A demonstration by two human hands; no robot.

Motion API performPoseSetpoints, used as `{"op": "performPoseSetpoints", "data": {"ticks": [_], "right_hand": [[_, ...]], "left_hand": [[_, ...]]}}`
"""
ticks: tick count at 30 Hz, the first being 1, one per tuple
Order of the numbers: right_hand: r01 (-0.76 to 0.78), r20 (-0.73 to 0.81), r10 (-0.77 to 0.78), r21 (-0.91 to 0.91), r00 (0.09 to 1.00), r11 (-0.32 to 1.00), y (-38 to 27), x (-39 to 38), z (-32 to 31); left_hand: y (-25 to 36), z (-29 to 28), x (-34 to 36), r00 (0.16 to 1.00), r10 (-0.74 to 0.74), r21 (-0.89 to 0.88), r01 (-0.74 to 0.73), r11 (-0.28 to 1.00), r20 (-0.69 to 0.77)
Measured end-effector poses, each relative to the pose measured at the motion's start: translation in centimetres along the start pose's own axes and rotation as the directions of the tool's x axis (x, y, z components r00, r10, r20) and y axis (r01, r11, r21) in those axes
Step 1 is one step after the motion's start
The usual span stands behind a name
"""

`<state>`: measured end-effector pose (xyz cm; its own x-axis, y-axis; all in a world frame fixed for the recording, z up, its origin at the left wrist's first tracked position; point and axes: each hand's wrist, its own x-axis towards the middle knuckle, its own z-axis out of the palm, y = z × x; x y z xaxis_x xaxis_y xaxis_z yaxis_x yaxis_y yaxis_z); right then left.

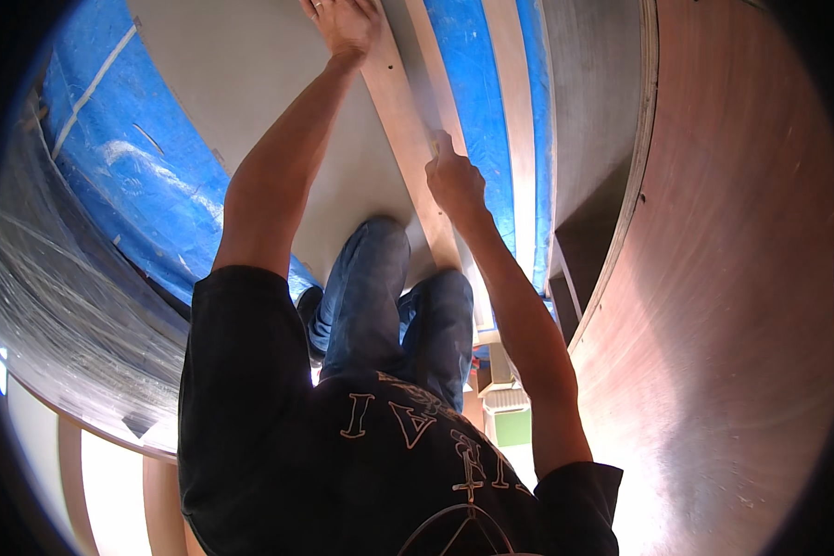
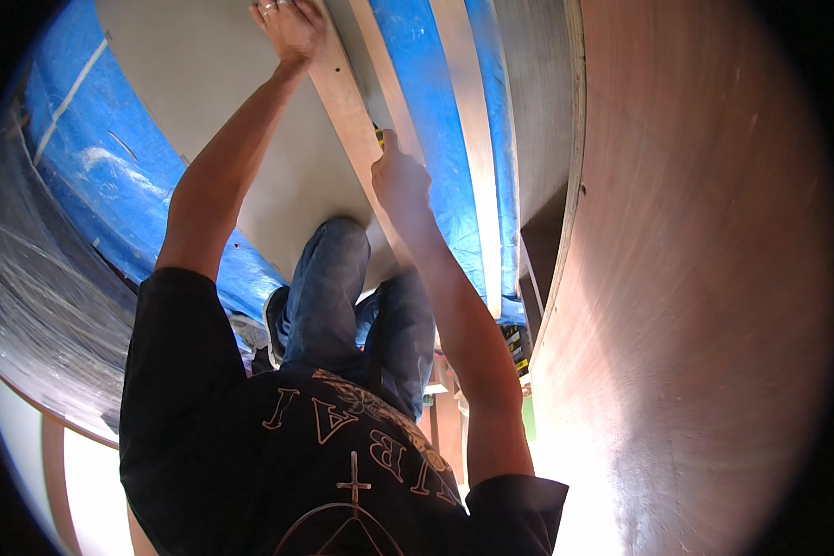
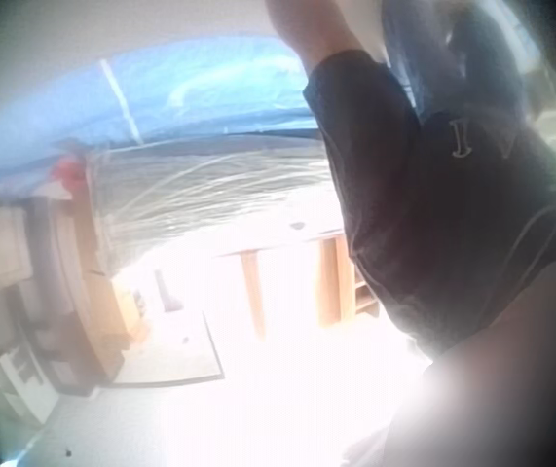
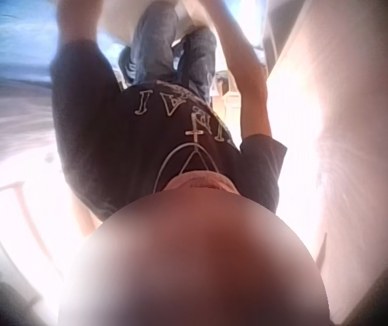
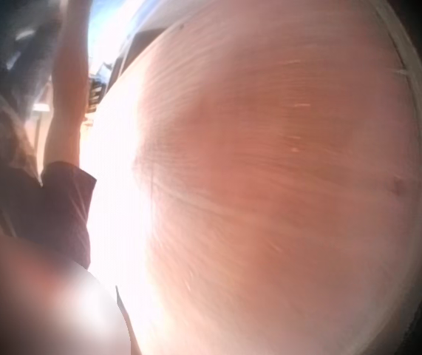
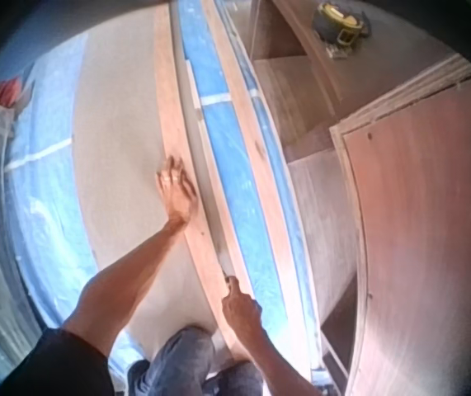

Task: The person measures and marks a large sheet of material on the floor, then uses a utility knife to cut along a wooden template. The person removes the cut strip and continues cutting along the template.

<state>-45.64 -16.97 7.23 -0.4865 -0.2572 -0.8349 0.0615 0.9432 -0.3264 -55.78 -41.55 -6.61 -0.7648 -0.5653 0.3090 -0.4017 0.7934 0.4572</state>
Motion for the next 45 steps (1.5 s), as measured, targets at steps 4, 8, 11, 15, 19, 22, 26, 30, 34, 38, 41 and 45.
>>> {"op": "performPoseSetpoints", "data": {"ticks": [4,8,11,15,19,22,26,30,34,38,41,45], "right_hand": [[0.007,-0.016,-0.006,0.020,1.000,1.000,1.8,-1.5,1.4],[-0.013,-0.014,0.014,0.014,1.000,1.000,3.2,-2.7,2.7],[-0.038,0.003,0.038,0.010,0.999,0.999,3.8,-3.2,3.0],[-0.056,0.022,0.055,0.051,0.998,0.997,4.2,-3.2,2.5],[-0.091,0.051,0.084,0.140,0.995,0.986,4.7,-3.1,2.5],[-0.101,0.058,0.095,0.113,0.994,0.988,5.2,-4.0,2.7],[-0.060,-0.033,0.065,0.145,0.997,0.988,5.7,-5.6,1.6],[-0.102,0.015,0.101,0.145,0.995,0.984,3.8,-2.5,-1.8],[0.156,-0.195,-0.119,0.189,0.974,0.970,-1.6,4.5,-6.2],[0.285,-0.259,-0.245,0.127,0.934,0.950,-8.8,11.8,-10.9],[0.238,-0.197,-0.211,0.125,0.957,0.963,-13.3,15.6,-13.1],[0.321,-0.253,-0.294,0.074,0.922,0.944,-16.1,18.0,-13.4]], "left_hand": [[0.1,0.0,-0.1,1.000,-0.010,0.035,0.010,0.999,-0.001],[0.1,0.1,-0.1,1.000,0.004,0.048,-0.003,0.999,-0.024],[0.2,0.1,-0.1,0.999,0.014,0.046,-0.013,0.999,-0.035],[0.4,-0.1,-0.1,1.000,-0.010,0.032,0.011,0.999,-0.016],[0.4,-0.2,0.0,0.999,0.015,0.034,-0.014,0.999,-0.031],[0.3,0.0,0.1,0.999,0.004,0.052,-0.002,0.999,-0.043],[0.2,0.1,-0.2,0.999,-0.023,0.044,0.024,0.999,-0.022],[-0.2,-0.5,0.3,0.997,-0.061,0.029,0.059,0.998,0.056],[0.6,-0.7,0.5,0.993,-0.110,0.040,0.108,0.993,0.049],[1.2,-1.2,0.5,0.988,-0.132,0.024,0.130,0.991,0.083],[1.2,-1.5,0.6,0.984,-0.146,0.026,0.144,0.989,0.103],[1.2,-1.5,0.8,0.982,-0.156,0.024,0.154,0.988,0.105]]}}
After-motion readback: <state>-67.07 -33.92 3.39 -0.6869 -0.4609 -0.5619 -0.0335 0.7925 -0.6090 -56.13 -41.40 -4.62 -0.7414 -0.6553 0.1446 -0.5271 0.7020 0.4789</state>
